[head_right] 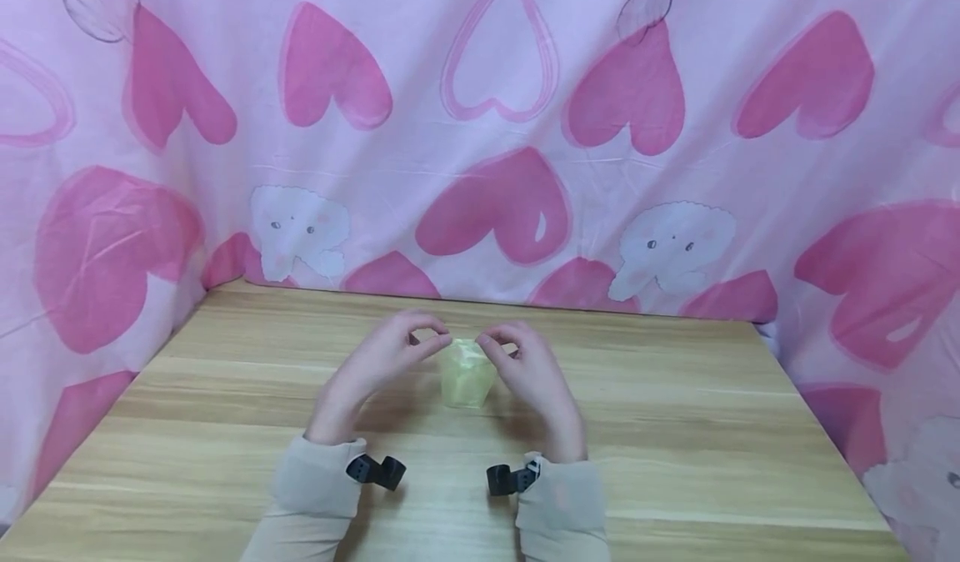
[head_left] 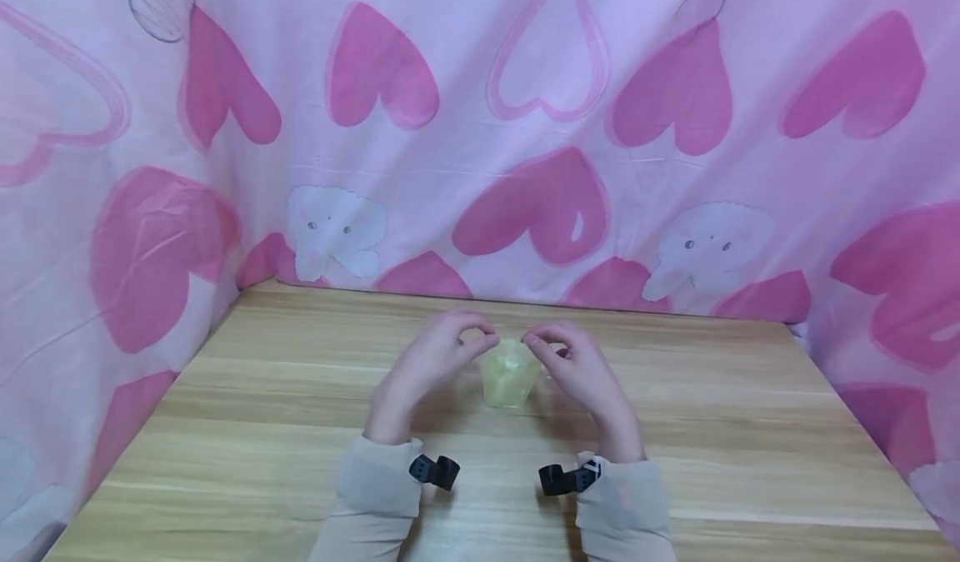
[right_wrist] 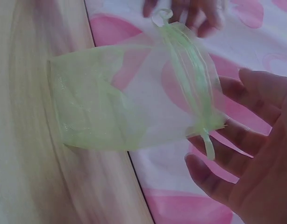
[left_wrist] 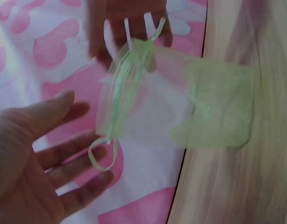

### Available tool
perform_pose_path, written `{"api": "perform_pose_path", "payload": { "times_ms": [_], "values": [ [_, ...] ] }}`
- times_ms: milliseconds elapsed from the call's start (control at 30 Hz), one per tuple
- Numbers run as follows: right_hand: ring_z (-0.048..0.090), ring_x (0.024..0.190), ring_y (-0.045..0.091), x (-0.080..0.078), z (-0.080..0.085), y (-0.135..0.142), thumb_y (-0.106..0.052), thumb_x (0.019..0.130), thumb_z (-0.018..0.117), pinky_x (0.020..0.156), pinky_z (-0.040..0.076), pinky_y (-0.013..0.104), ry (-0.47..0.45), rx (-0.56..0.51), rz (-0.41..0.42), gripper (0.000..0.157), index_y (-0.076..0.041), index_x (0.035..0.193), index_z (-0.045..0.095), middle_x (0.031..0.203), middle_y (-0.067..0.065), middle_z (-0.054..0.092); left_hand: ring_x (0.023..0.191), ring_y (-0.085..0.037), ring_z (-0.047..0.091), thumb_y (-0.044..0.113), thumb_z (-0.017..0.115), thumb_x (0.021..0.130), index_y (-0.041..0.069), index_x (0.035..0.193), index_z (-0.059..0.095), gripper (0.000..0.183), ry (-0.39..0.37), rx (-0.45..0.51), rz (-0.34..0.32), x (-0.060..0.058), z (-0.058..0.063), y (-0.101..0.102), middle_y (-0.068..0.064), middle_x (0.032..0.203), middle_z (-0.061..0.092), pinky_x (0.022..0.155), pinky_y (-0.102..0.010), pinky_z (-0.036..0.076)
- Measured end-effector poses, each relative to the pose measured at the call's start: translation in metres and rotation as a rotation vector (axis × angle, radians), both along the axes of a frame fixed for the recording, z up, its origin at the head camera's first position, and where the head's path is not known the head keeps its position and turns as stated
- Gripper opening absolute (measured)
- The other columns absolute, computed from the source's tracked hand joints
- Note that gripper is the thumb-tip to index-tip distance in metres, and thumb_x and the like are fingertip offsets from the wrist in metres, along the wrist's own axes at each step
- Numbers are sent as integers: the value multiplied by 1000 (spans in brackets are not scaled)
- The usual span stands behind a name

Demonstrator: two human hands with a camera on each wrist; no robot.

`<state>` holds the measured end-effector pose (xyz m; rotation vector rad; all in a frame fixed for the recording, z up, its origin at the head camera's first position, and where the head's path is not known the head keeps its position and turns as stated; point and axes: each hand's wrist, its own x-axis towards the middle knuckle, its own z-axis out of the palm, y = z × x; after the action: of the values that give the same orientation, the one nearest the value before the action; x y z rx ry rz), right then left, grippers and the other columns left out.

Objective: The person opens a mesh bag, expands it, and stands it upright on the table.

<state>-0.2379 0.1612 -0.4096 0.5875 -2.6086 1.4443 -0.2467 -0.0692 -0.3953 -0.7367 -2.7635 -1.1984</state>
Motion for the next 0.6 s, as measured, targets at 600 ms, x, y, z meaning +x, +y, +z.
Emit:
{"api": "perform_pose_path", "payload": {
  "times_ms": [600],
  "values": [
    [60, 103, 23, -4, -9, -16, -15, 93, 66, 88, 49, 46, 7, 110, -56, 14, -7, 103, 73, 106, 6, 67, 94, -21, 64, 23, 66, 90, 17, 89, 79, 14, 225, -211, 271, 5, -11, 39, 1, 98, 71, 73, -40, 53]
  ]
}}
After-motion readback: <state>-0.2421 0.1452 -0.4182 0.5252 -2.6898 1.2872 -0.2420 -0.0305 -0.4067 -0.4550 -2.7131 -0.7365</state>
